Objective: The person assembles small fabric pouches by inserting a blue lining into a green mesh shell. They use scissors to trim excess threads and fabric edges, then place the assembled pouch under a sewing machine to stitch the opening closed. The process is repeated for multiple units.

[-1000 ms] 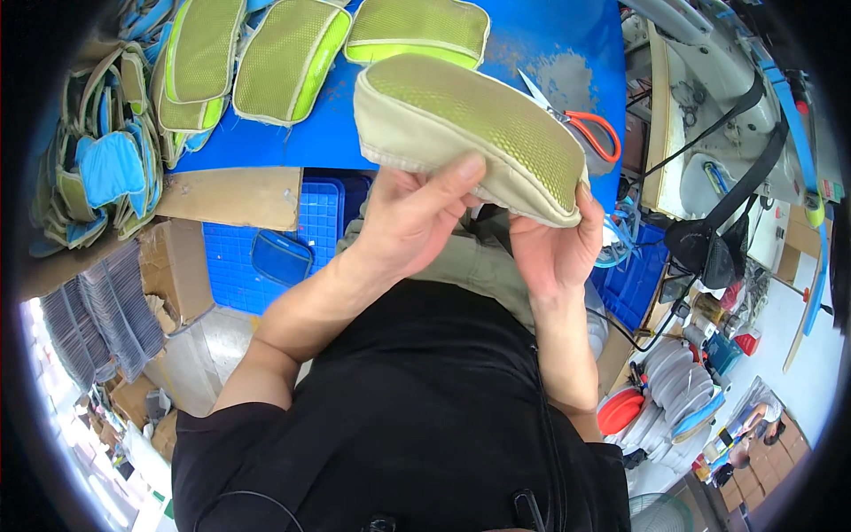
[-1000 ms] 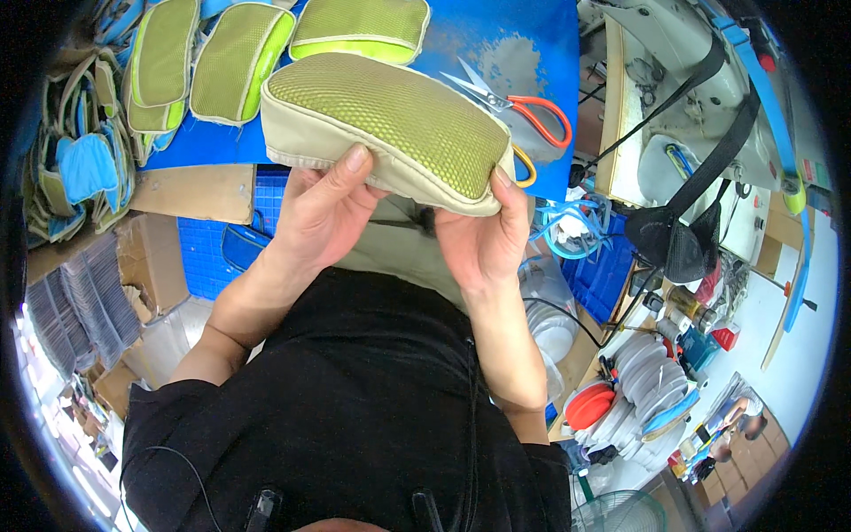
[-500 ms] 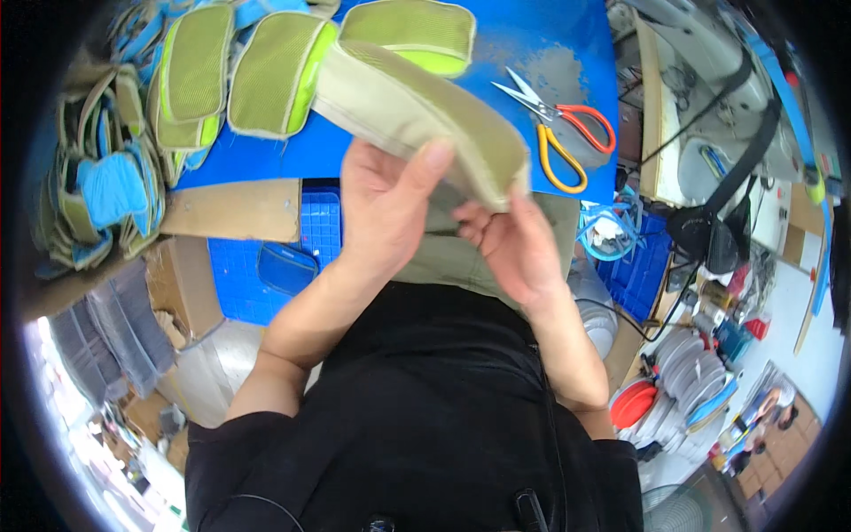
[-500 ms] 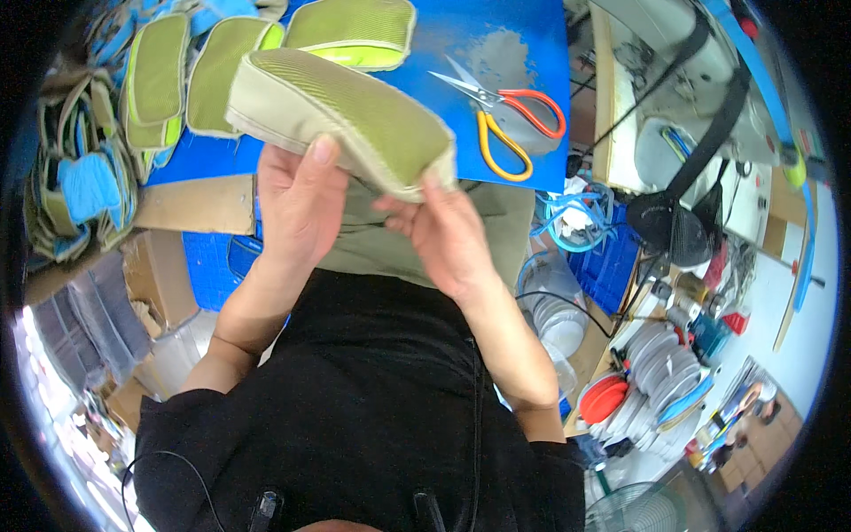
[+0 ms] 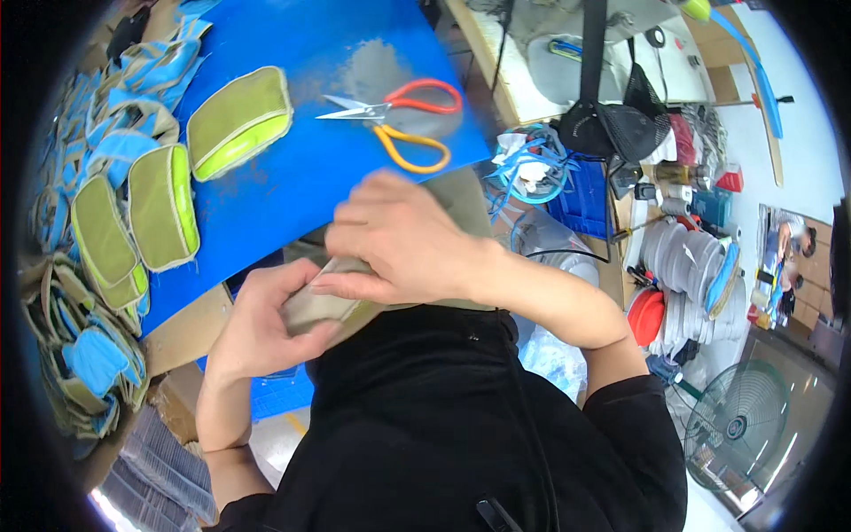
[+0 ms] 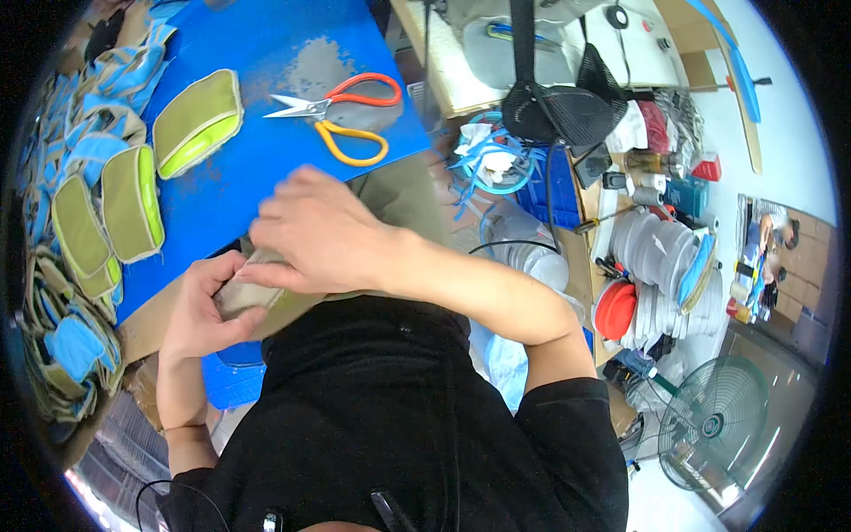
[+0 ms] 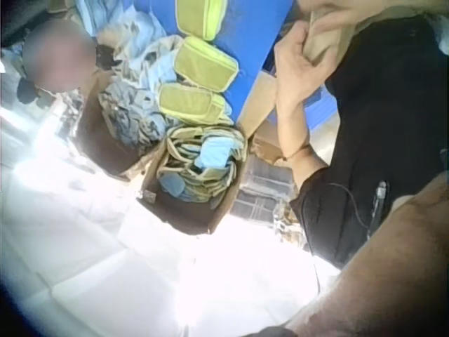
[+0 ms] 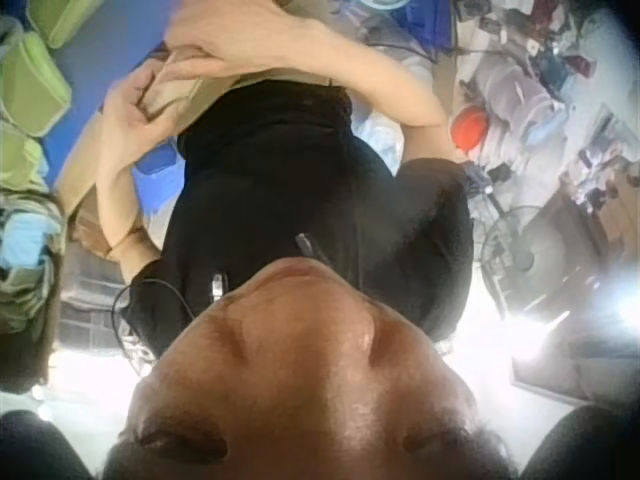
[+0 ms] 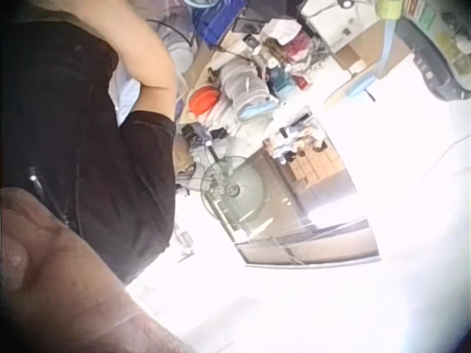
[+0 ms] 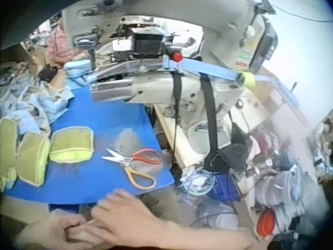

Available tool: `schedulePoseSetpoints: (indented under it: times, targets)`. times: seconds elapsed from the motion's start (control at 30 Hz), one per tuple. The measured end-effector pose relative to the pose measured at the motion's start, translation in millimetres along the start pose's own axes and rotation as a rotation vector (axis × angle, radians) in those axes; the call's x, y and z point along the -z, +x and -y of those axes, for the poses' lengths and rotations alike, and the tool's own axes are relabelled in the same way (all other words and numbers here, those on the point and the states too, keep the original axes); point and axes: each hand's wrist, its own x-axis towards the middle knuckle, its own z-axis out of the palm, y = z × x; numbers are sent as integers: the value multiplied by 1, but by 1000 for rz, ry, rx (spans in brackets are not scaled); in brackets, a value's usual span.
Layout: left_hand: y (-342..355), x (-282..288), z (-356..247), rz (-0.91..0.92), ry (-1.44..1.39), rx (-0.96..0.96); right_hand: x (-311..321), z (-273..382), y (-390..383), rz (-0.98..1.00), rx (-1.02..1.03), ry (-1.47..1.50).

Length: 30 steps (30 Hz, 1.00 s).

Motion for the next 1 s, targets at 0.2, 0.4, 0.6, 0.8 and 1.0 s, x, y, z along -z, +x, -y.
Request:
schedulePoseSetpoints:
  times: [0.2,0.4,0.6,0.8,1.0]
  targets:
    - [3,-9,29,-4,480,-88,-40,12,-30,66,-89,83]
    - [0,-12,38,24,79,23,-24,-4,-38,-86,-153,195]
    - [-5,-30,58,75,-867,290,-31,-25,-27,-80,-230,269]
    - [-16,25,27,-367,-489,31,-7,-82,12,-297,-193,-344]
    - [-17,76,12,-573,-103,-42,2,-105,-1,-76,-434,-373]
